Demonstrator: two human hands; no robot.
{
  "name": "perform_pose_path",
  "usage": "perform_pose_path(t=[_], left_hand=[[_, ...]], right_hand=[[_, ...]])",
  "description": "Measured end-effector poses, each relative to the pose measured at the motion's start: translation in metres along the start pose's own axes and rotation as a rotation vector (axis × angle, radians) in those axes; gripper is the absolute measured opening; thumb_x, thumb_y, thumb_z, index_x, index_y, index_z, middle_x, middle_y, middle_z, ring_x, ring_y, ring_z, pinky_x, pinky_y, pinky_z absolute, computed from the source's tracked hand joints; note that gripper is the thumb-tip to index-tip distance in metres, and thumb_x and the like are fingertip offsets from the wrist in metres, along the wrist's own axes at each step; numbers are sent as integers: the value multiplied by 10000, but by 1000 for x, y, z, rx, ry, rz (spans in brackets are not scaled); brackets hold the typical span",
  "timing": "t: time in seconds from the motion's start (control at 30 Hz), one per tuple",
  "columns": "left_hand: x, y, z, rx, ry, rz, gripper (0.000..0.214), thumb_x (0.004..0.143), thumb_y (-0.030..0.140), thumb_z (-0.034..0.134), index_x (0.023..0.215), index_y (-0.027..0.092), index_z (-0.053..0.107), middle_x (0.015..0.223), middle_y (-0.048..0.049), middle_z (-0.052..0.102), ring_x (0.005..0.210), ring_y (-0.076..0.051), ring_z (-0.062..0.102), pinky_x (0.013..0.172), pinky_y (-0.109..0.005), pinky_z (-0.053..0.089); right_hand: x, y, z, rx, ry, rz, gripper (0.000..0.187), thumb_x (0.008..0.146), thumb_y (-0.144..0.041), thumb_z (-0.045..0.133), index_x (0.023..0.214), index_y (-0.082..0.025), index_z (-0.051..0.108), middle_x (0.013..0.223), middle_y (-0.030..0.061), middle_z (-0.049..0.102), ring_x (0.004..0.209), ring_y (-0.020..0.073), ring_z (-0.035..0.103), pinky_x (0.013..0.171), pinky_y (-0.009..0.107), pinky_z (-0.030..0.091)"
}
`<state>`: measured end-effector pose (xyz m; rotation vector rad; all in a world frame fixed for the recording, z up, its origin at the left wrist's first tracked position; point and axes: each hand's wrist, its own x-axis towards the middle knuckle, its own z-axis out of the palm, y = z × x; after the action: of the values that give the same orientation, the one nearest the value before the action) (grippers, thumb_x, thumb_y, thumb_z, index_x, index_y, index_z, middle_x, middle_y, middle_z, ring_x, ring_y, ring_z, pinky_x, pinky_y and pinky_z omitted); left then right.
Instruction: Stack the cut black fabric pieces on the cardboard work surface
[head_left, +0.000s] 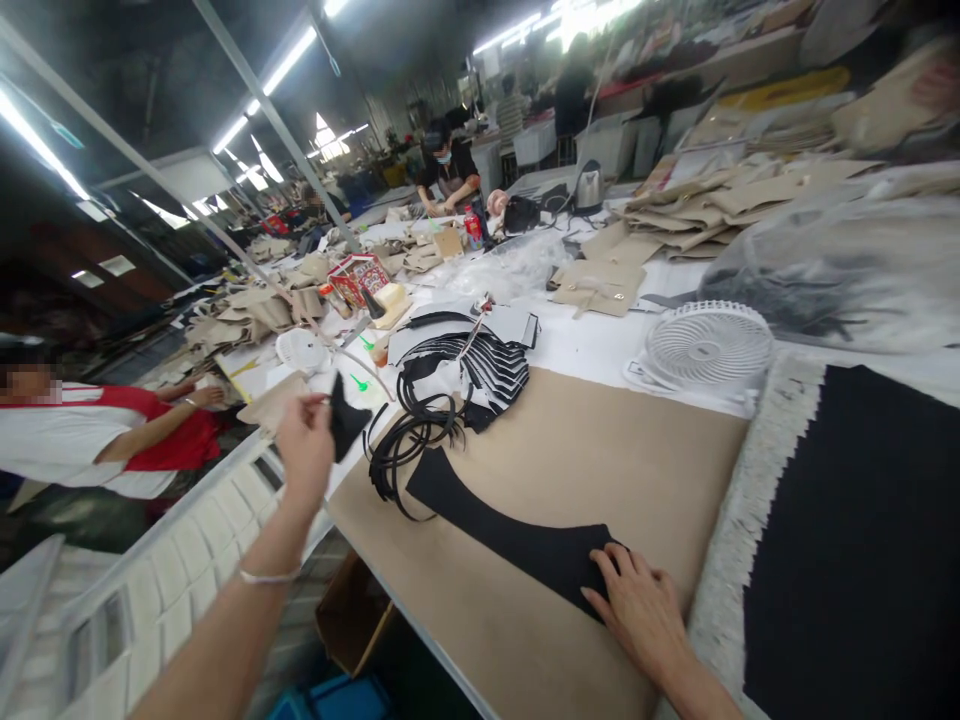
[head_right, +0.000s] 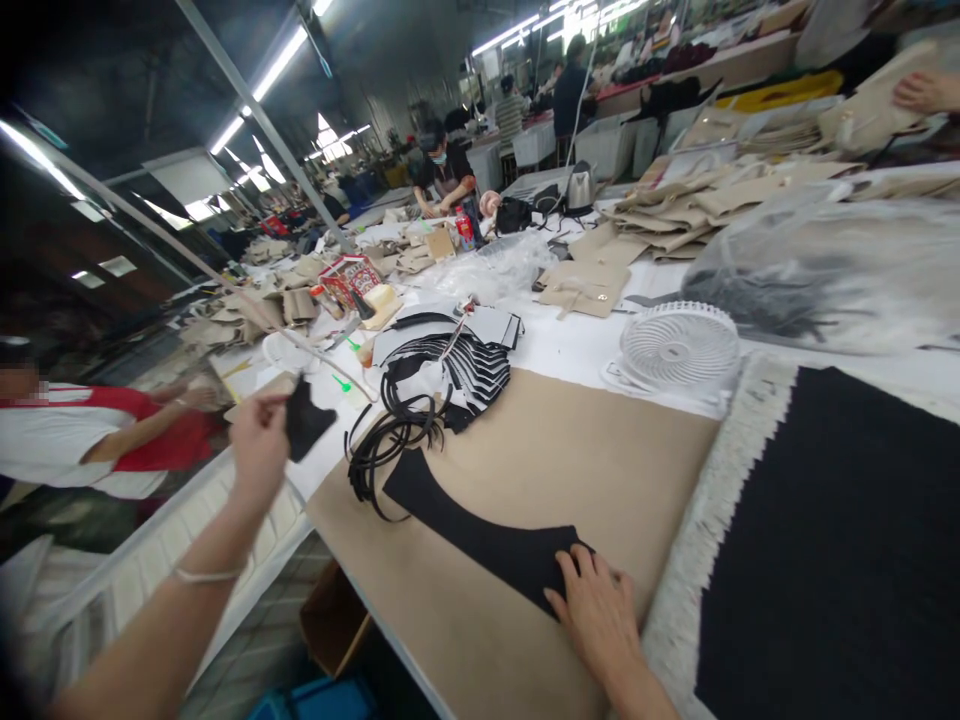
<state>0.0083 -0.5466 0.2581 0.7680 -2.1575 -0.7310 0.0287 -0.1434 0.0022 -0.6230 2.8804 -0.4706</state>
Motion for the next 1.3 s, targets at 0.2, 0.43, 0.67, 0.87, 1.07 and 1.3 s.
perform_pose_path(t=[0.2,0.43,0.67,0.87,1.07,1.3], left_hand=[[-214,18,62,-213,-402,-176,244,904,354,428,1050,190,533,836,-41,621,773,-177,601,712,-292,466],[-380,78,70,-321,-745,-224,306,931,308,362,1133,147,526,941,-108,640,888,-217,622,826,-358,477],[-462,125,41,-330,-1020,-52,404,974,322,252,1203,138,529,1139,-156,633,1077,-247,603,938,-402,446],[-498,145,33,-295,-1203,-94,384,963,355,278,1195,180,529,1101,-153,625,1016,-250,593,920,-397,428],[-504,127,43,-355,-1103,-280,319,924,393,395,1163,209,500,1056,-124,588,985,-235,568,917,-397,436],[-452,88,51,-468,-1344,-412,584,653,295,777,1163,151,532,1154,-143,605,1138,-251,553,1040,-415,357]], right_hand=[[-29,-33,-53,985,-190,272,559,860,-630,417,1194,-209,572,1154,115,629,1027,271,607,872,437,483],[-104,-24,-91,1196,-132,366,575,705,-596,659,1085,-167,613,919,77,696,880,260,648,800,375,511],[-189,27,-107,1124,-63,493,513,740,-608,623,1046,-197,660,997,56,705,978,270,634,823,305,510],[-239,59,-107,1167,1,603,506,736,-588,628,1016,-168,661,939,72,709,920,280,646,798,332,517],[-256,69,-123,1159,40,522,493,789,-603,572,987,-165,681,874,73,703,839,259,643,783,368,530],[-275,81,-151,1102,80,426,406,828,-543,557,1020,-207,679,813,43,678,817,239,623,792,346,525]])
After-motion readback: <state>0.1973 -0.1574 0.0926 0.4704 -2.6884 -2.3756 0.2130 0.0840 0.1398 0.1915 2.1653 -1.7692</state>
